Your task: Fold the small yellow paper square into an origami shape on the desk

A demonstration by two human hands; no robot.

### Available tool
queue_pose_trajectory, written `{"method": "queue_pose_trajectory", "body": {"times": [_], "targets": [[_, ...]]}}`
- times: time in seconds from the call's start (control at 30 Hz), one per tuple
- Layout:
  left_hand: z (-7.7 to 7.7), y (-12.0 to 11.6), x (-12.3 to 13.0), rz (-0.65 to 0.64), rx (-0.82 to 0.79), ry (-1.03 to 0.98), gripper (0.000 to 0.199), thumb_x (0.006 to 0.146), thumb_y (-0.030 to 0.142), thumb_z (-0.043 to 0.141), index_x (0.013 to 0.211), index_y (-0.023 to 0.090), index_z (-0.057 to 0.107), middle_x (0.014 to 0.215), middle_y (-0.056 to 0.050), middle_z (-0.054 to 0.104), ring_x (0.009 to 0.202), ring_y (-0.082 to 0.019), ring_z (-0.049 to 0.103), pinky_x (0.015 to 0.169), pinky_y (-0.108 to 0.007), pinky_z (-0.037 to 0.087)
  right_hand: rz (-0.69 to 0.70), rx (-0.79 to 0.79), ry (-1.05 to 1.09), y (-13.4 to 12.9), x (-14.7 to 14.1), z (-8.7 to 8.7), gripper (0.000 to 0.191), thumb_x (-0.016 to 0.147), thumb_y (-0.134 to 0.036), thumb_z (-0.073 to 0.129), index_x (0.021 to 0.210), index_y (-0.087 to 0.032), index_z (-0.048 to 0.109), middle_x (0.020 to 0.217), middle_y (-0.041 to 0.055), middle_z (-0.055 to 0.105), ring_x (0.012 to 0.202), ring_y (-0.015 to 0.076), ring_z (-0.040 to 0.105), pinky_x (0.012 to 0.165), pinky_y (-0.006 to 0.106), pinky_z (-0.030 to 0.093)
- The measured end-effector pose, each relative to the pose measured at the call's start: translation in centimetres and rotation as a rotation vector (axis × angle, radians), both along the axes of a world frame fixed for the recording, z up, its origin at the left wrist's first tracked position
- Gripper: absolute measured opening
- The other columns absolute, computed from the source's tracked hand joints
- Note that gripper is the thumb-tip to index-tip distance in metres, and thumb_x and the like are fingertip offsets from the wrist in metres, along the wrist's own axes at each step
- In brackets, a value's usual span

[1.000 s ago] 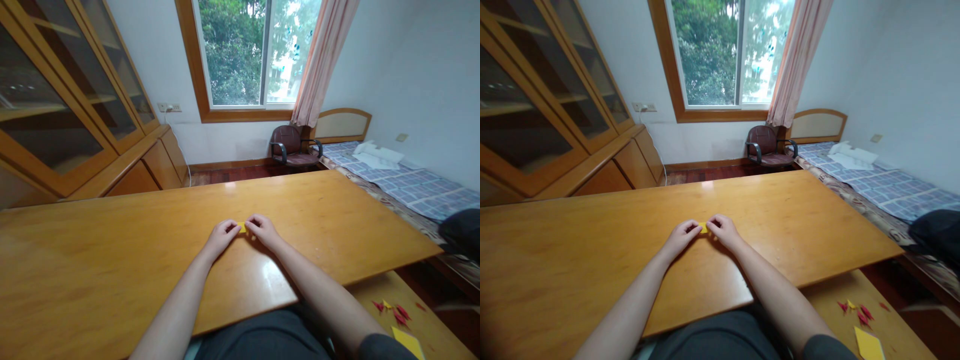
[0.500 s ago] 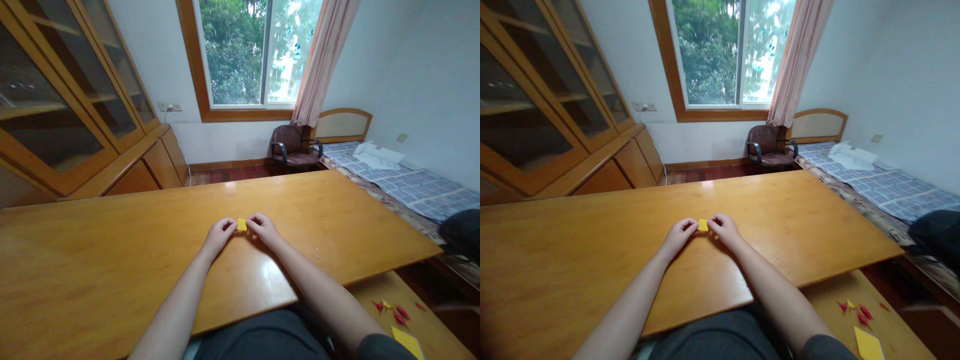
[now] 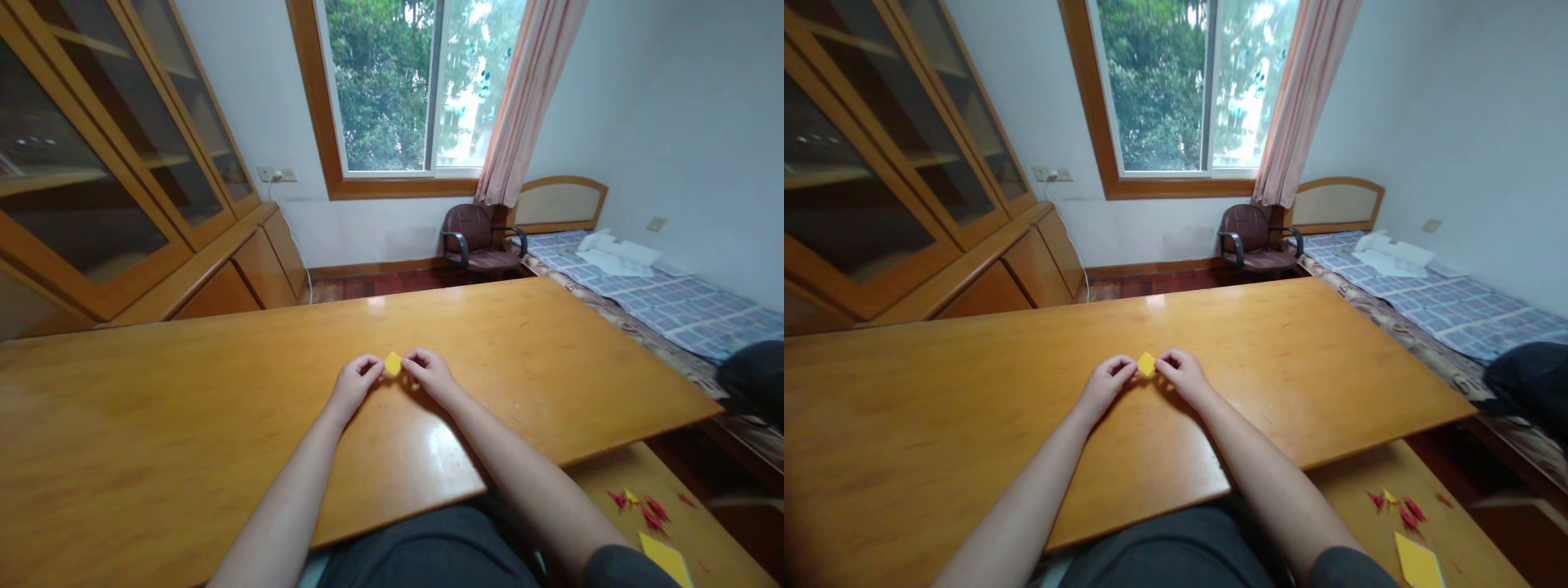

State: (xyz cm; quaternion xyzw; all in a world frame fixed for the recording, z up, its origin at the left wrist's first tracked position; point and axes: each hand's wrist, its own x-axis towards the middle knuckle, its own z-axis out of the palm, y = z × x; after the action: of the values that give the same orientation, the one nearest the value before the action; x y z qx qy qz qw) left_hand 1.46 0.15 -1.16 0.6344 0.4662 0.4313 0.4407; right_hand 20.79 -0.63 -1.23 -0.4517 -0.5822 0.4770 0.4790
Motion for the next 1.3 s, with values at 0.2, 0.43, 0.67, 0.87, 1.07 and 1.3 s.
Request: {"method": "queue_pose_trajectory", "body": {"times": [0.2,0.43,0.67,0.87,1.07,1.3], "targets": [[0.5,-0.1,0.0,0.016,-0.026,-0.046,0.026,0.079,0.042,0.060,0.074,0.016,0.062,0.070,-0.001,0.064,0.068,-0.015,0.058,0.068,-0.025,0.046,0.048,-0.019,-0.015,-0.1,-0.1,-0.2,0.023,0.080,-0.038,0.062,0.076,-0.016,0.063,0.061,-0.0002,0.062,0.052,0.0110,0.054,0.049,0.021,0.040],[0.4,0.0,-0.1,0.039,-0.025,-0.086,0.025,0.078,0.041,0.061,0.072,0.016,0.060,0.067,0.001,0.062,0.064,-0.014,0.057,0.066,-0.024,0.045,0.045,-0.031,0.030,-0.1,0.0,0.0,0.025,0.081,-0.040,0.062,0.076,-0.015,0.063,0.061,-0.0011,0.060,0.051,0.0095,0.052,0.048,0.020,0.039],[0.4,0.0,-0.1,0.035,-0.020,-0.072,0.025,0.079,0.040,0.061,0.072,0.016,0.060,0.066,0.001,0.062,0.065,-0.014,0.057,0.066,-0.024,0.045,0.013,-0.022,0.075,0.1,-0.1,0.0,0.028,0.080,-0.043,0.064,0.086,-0.016,0.063,0.063,-0.0027,0.058,0.050,0.0091,0.051,0.048,0.021,0.039],[0.0,0.2,-0.1,-0.005,-0.020,-0.027,0.027,0.081,0.043,0.060,0.075,0.016,0.062,0.070,0.000,0.063,0.068,-0.015,0.059,0.067,-0.025,0.046,0.082,-0.021,0.140,0.3,0.0,-0.9,0.030,0.078,-0.038,0.067,0.099,-0.017,0.060,0.074,-0.0013,0.060,0.054,0.0084,0.051,0.049,0.020,0.041],[0.0,-0.1,0.0,0.023,-0.002,-0.095,0.032,0.079,0.039,0.062,0.102,0.017,0.062,0.088,-0.004,0.064,0.071,-0.014,0.059,0.066,-0.025,0.050,0.066,-0.052,0.200,0.4,0.1,-0.7,0.029,0.077,-0.037,0.067,0.096,-0.018,0.058,0.070,-0.0021,0.060,0.051,0.0089,0.051,0.047,0.020,0.041],[0.5,-0.8,0.3,-0.108,0.248,0.088,0.024,0.085,0.029,0.059,0.106,0.023,0.069,0.113,-0.008,0.054,0.091,-0.016,0.059,0.080,-0.030,0.053,0.076,-0.069,0.219,0.5,0.1,-0.7,0.026,0.075,-0.037,0.069,0.088,-0.017,0.059,0.065,-0.0031,0.060,0.052,0.0094,0.052,0.049,0.021,0.042]]}}
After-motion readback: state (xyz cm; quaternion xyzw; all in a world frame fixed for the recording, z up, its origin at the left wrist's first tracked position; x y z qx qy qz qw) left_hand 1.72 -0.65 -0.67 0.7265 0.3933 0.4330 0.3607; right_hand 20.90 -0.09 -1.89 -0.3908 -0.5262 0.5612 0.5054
